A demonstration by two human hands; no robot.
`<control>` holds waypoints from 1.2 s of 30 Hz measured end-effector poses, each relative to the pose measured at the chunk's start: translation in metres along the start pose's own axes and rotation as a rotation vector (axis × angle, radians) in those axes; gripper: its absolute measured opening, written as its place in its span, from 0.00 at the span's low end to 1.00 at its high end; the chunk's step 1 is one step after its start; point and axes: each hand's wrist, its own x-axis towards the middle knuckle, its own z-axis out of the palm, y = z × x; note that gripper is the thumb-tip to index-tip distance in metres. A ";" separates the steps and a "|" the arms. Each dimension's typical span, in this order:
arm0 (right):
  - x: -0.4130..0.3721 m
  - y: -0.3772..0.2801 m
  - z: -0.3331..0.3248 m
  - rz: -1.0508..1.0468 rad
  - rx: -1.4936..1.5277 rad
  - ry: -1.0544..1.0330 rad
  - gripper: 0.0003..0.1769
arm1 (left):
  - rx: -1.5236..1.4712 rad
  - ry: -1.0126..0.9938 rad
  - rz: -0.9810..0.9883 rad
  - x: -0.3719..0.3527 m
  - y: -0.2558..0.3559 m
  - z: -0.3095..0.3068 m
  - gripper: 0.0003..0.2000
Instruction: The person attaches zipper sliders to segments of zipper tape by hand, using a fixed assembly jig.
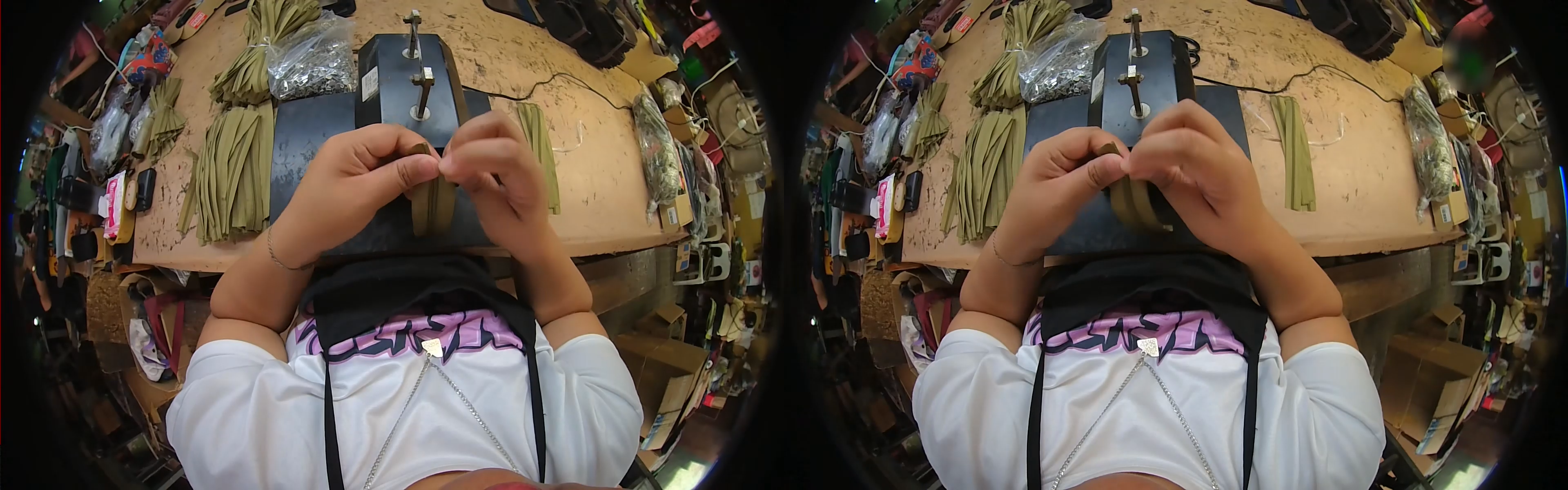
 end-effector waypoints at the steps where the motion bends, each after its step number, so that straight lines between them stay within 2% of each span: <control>1: 0.000 0.000 -0.002 -0.046 -0.022 -0.037 0.13 | -0.155 -0.018 -0.044 0.001 -0.001 0.000 0.08; 4: 0.001 -0.001 -0.001 0.030 0.169 -0.024 0.09 | -0.124 -0.003 -0.033 -0.002 0.002 0.002 0.07; 7: -0.005 0.004 0.005 0.253 0.518 0.107 0.05 | 0.391 0.081 0.346 -0.002 0.004 0.007 0.06; 10: -0.001 -0.010 0.008 0.565 0.665 0.204 0.04 | 0.725 0.144 0.730 0.003 0.002 0.007 0.05; 13: -0.001 -0.010 0.007 0.603 0.666 0.188 0.05 | 0.866 0.171 0.815 0.005 0.001 0.004 0.05; 16: -0.005 -0.007 0.004 0.585 0.494 0.181 0.06 | 0.758 0.150 0.448 0.002 0.005 0.004 0.07; 19: -0.006 -0.004 0.004 0.479 0.302 0.141 0.06 | 0.108 0.056 0.066 0.004 -0.003 0.003 0.09; 22: -0.004 -0.002 0.001 0.358 0.094 0.116 0.07 | -0.085 -0.011 -0.005 0.005 -0.001 0.001 0.06; 25: 0.004 0.002 0.002 -0.029 -0.358 0.229 0.12 | -0.080 0.003 -0.006 0.006 -0.004 -0.003 0.05; 28: 0.005 0.003 0.001 -0.199 -0.567 0.184 0.17 | -0.111 0.015 -0.001 0.008 -0.005 -0.001 0.07; 31: 0.007 0.000 -0.002 -0.251 -0.646 0.129 0.16 | -0.179 -0.003 -0.049 0.008 -0.005 0.001 0.07; 36: 0.002 -0.001 0.000 -0.081 -0.507 0.145 0.16 | -0.228 -0.028 -0.042 0.007 -0.005 -0.001 0.07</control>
